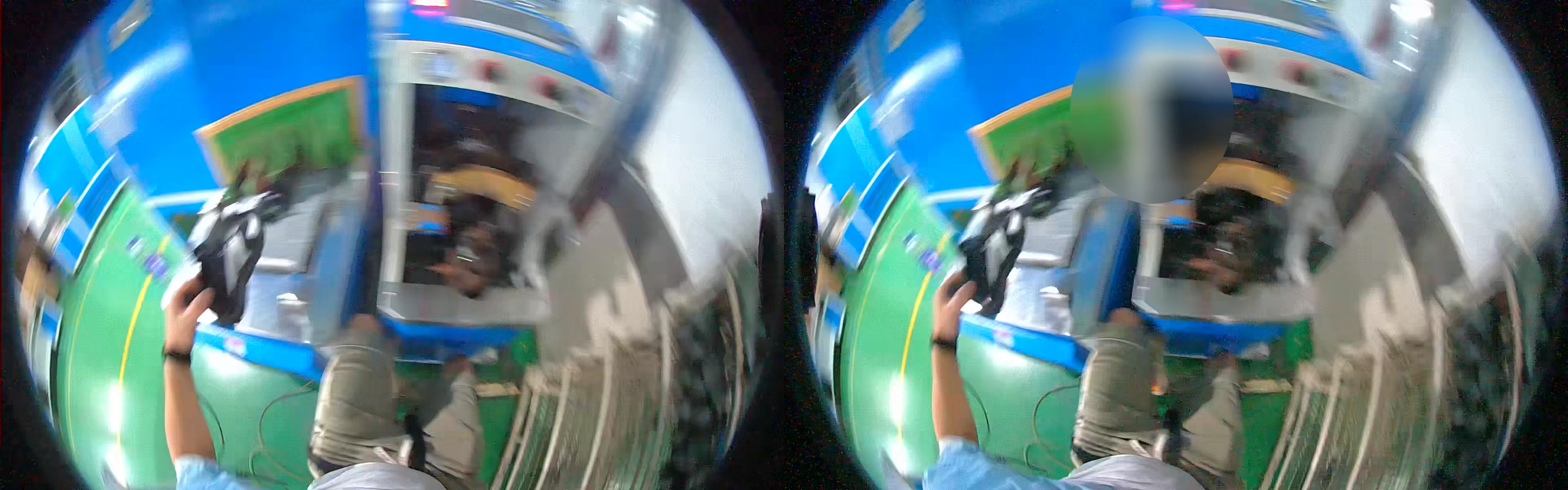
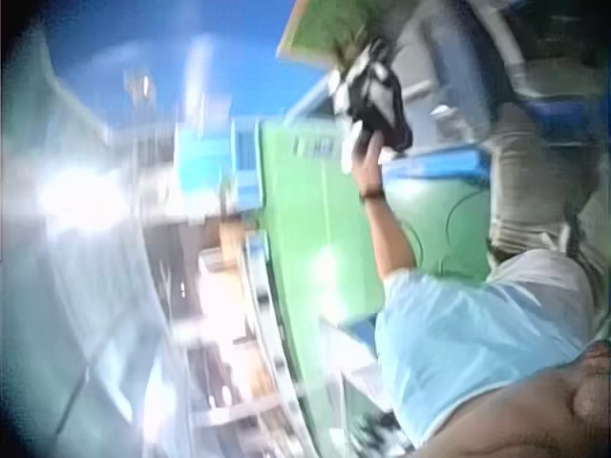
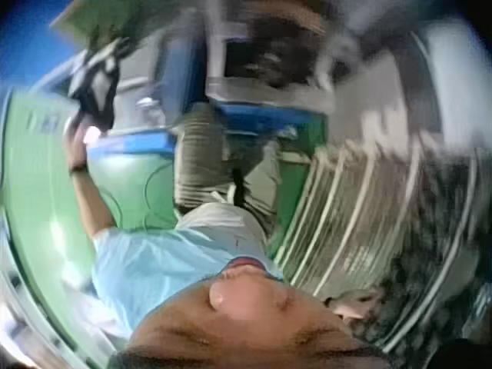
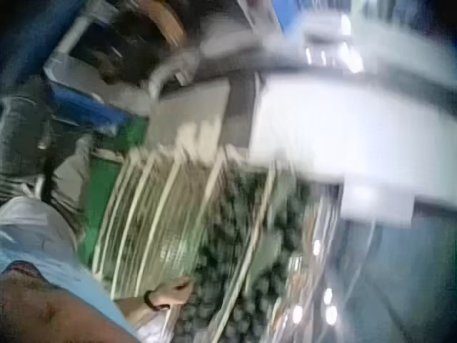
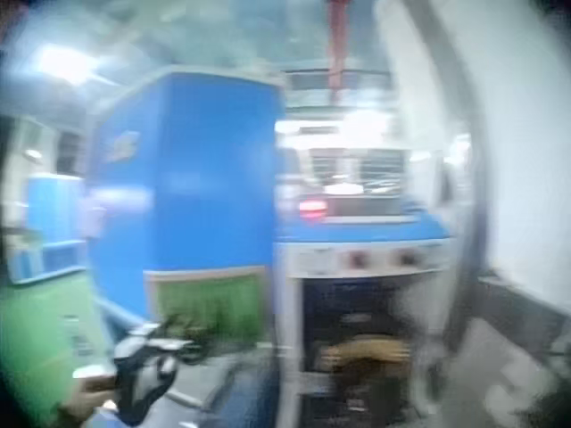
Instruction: Operating a lasting machine and moving assembled shoes to a conveyor belt.
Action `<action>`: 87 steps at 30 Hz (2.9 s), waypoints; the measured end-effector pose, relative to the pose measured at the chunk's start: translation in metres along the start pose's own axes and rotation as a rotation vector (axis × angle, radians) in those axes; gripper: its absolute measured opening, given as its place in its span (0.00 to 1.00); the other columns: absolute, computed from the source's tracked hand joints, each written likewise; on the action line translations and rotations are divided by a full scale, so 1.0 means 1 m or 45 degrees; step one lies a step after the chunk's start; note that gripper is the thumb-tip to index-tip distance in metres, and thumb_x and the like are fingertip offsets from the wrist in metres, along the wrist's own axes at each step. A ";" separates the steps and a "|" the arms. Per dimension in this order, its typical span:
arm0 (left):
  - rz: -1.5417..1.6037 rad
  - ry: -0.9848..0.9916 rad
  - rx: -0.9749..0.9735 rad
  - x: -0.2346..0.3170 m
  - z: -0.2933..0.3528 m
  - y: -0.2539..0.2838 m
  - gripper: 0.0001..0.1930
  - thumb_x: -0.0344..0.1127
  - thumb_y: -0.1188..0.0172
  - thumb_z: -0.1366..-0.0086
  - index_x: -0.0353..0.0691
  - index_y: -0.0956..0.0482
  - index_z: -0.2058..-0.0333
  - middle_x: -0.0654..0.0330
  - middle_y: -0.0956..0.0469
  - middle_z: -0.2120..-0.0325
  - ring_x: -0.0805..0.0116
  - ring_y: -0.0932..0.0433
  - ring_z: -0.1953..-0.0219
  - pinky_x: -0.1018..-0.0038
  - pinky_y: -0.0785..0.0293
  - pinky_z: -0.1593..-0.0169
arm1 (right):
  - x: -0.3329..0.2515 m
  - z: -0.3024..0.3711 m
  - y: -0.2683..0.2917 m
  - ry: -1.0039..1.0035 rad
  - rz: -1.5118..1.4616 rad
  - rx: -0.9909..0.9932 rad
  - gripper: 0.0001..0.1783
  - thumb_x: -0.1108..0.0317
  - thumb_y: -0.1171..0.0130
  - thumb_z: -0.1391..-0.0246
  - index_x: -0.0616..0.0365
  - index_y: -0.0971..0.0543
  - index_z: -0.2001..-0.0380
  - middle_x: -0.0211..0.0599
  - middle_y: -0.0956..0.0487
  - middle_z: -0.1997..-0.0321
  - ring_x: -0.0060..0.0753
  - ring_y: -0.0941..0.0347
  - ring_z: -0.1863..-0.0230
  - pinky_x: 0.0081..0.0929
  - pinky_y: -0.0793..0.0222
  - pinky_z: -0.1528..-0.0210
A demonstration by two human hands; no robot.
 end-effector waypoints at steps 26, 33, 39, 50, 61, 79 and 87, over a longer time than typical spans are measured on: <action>-1.342 -0.017 -0.056 -0.152 -0.290 -0.092 0.12 0.36 0.46 0.39 0.36 0.16 0.70 0.43 0.18 0.67 0.46 0.18 0.64 0.58 0.22 0.58 | -0.434 0.172 -0.207 0.320 -1.081 -2.416 0.24 0.54 0.48 0.32 0.53 0.27 0.39 0.45 0.22 0.44 0.41 0.28 0.42 0.40 0.33 0.40; 0.485 0.322 -0.278 0.014 -0.049 -0.098 0.08 0.33 0.47 0.37 0.35 0.22 0.70 0.64 0.27 0.79 0.75 0.27 0.77 0.73 0.31 0.73 | -0.522 0.115 -0.083 0.268 -2.227 -2.047 0.24 0.60 0.41 0.38 0.55 0.25 0.41 0.50 0.20 0.48 0.47 0.23 0.49 0.41 0.28 0.47; 1.631 0.961 -0.639 0.040 0.125 -0.205 0.06 0.34 0.46 0.34 0.38 0.25 0.64 0.65 0.28 0.71 0.74 0.29 0.68 0.76 0.34 0.64 | -0.525 0.055 0.027 1.250 -2.406 -0.644 0.35 0.50 0.50 0.41 0.65 0.33 0.37 0.56 0.24 0.44 0.47 0.25 0.45 0.43 0.29 0.45; 0.877 0.326 -1.560 0.069 0.188 -0.313 0.41 0.39 0.25 0.45 0.29 0.38 0.38 0.58 0.26 0.44 0.74 0.29 0.46 0.72 0.33 0.38 | -0.428 0.167 -0.108 -0.732 -2.690 -2.815 0.29 0.66 0.37 0.46 0.63 0.28 0.41 0.42 0.20 0.50 0.35 0.22 0.55 0.34 0.26 0.53; 0.693 -0.339 -1.352 0.133 0.168 -0.334 0.15 0.37 0.39 0.33 0.37 0.20 0.78 0.56 0.29 0.86 0.60 0.27 0.82 0.69 0.32 0.74 | -0.439 0.057 -0.111 -0.991 -2.835 -2.486 0.37 0.63 0.48 0.49 0.66 0.37 0.36 0.56 0.25 0.43 0.52 0.24 0.48 0.44 0.26 0.43; 1.519 1.022 -1.194 0.086 0.081 -0.412 0.15 0.40 0.44 0.30 0.33 0.23 0.68 0.61 0.30 0.86 0.71 0.33 0.84 0.76 0.40 0.79 | -0.618 -0.139 -0.087 1.208 -0.882 -1.188 0.47 0.55 0.37 0.54 0.42 0.41 0.29 0.62 0.24 0.58 0.66 0.27 0.54 0.47 0.31 0.47; 1.506 0.977 -1.113 0.074 0.068 -0.415 0.15 0.44 0.45 0.28 0.38 0.21 0.66 0.69 0.32 0.85 0.79 0.35 0.83 0.80 0.39 0.78 | -0.627 -0.142 -0.097 1.049 -1.038 -1.007 0.46 0.57 0.38 0.53 0.45 0.41 0.29 0.64 0.25 0.55 0.65 0.27 0.52 0.46 0.32 0.47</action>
Point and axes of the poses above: each hand's wrist, its own z-axis away from the middle knuckle, its own y-axis out of the back of the hand, x = y × z, the point moved 9 cm from there along -z, towards the middle knuckle
